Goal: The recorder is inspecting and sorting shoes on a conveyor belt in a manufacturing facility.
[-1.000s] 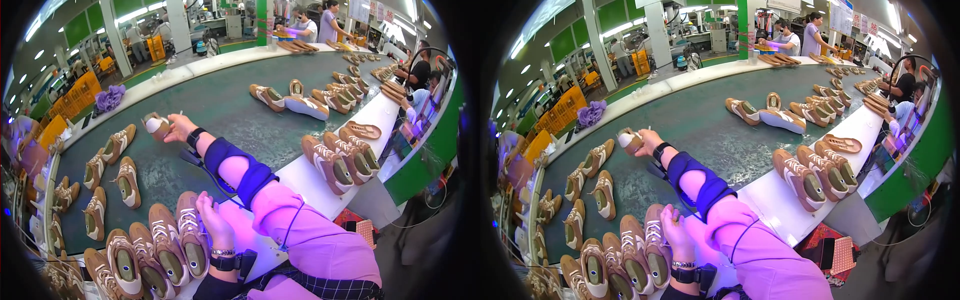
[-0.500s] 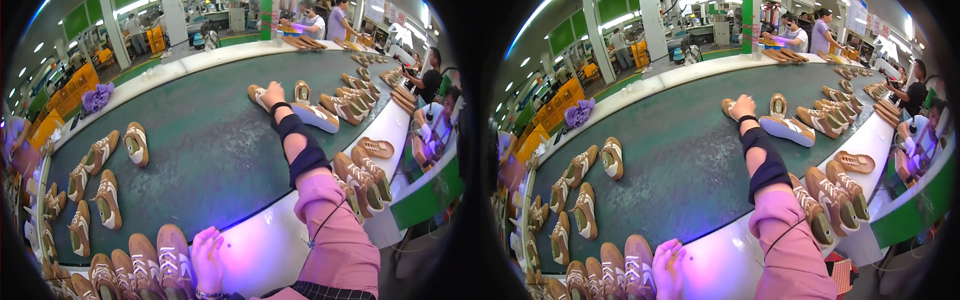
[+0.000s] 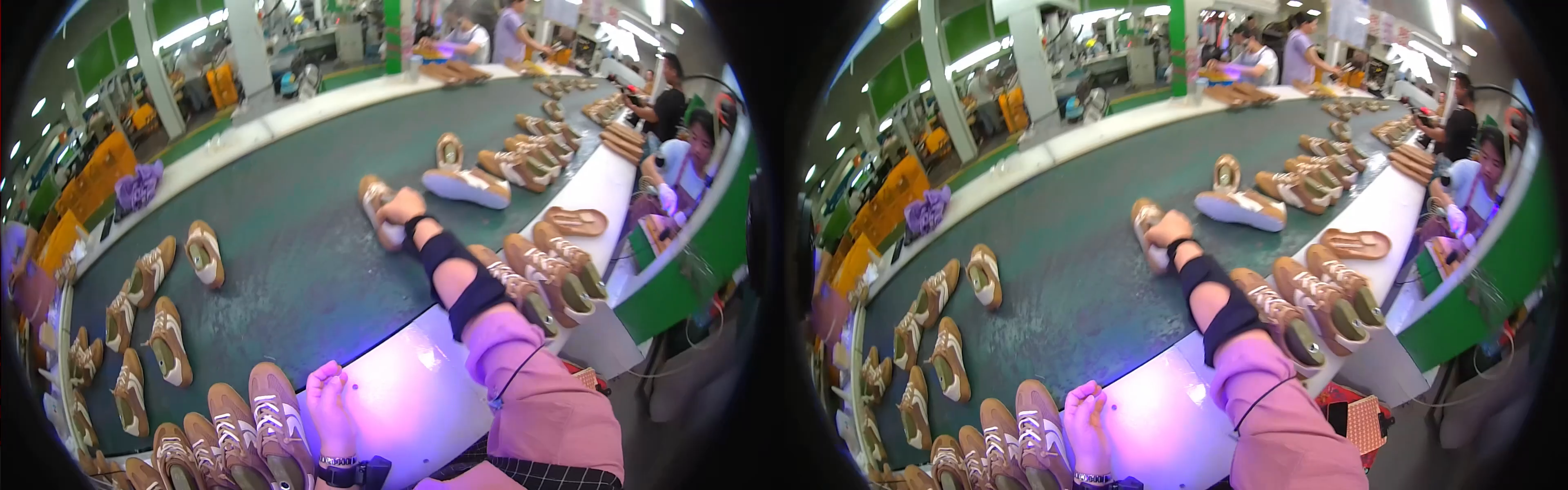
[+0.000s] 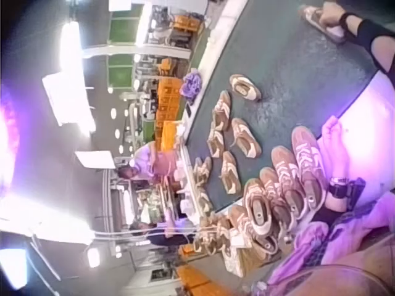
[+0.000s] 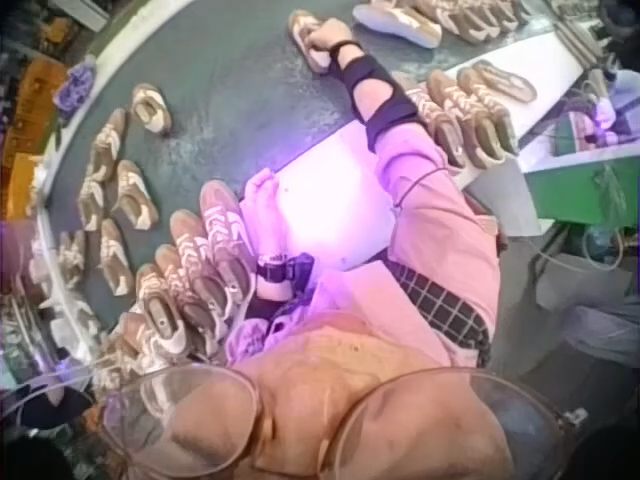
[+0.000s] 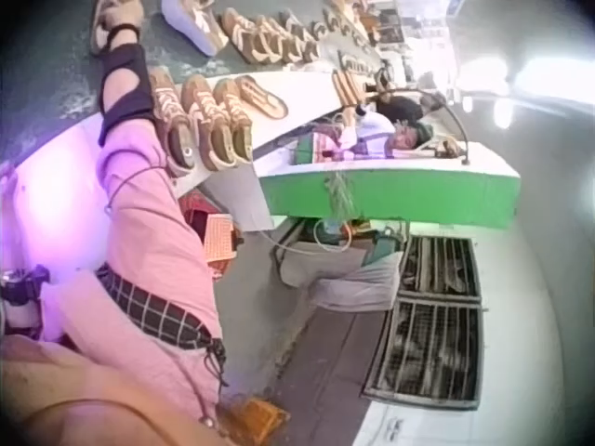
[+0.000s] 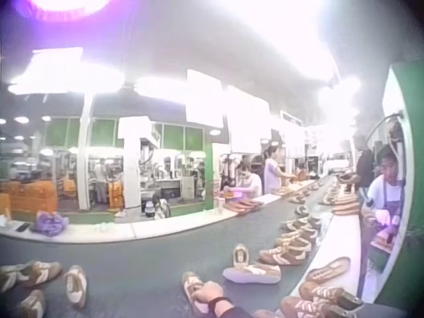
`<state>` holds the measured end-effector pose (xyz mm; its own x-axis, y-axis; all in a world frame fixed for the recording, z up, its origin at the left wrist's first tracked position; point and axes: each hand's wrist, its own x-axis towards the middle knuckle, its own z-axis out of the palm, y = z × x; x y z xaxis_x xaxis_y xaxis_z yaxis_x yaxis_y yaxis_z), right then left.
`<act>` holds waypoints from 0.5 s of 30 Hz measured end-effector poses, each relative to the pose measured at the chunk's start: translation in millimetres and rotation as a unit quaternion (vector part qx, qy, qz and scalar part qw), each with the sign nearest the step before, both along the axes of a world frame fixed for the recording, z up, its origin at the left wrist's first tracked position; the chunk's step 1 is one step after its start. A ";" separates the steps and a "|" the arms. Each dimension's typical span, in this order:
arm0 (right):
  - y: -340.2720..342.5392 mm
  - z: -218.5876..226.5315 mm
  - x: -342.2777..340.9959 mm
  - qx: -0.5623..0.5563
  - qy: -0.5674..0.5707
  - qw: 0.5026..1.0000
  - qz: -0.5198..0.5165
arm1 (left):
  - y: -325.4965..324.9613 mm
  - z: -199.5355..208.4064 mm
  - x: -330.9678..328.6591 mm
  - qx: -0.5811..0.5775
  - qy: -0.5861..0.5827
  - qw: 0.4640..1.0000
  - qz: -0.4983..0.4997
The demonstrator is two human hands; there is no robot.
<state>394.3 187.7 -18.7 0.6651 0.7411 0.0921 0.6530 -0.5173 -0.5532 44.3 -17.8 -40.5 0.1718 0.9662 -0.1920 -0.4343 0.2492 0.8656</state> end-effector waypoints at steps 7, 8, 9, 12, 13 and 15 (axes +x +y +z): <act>-127.0 14.2 -102.6 0.212 0.623 0.742 0.127 | -4.7 -1.9 -5.9 -0.015 -0.044 0.996 -0.080; -150.7 19.7 -117.0 0.193 0.598 0.758 0.175 | -5.5 0.0 -5.3 0.009 -0.036 0.995 -0.090; -173.3 25.5 -133.1 0.191 0.567 0.778 0.190 | -6.2 2.2 -4.3 0.003 -0.048 0.995 -0.087; -237.8 40.5 -182.7 0.228 0.495 0.803 0.241 | -5.4 11.3 -0.5 0.021 -0.083 0.992 -0.097; -254.9 44.1 -193.7 0.253 0.430 0.818 0.285 | -4.4 14.2 0.9 0.070 -0.156 0.977 -0.125; -276.4 45.5 -211.0 0.230 0.421 0.799 0.363 | -7.1 16.5 -3.0 0.120 -0.224 0.955 -0.155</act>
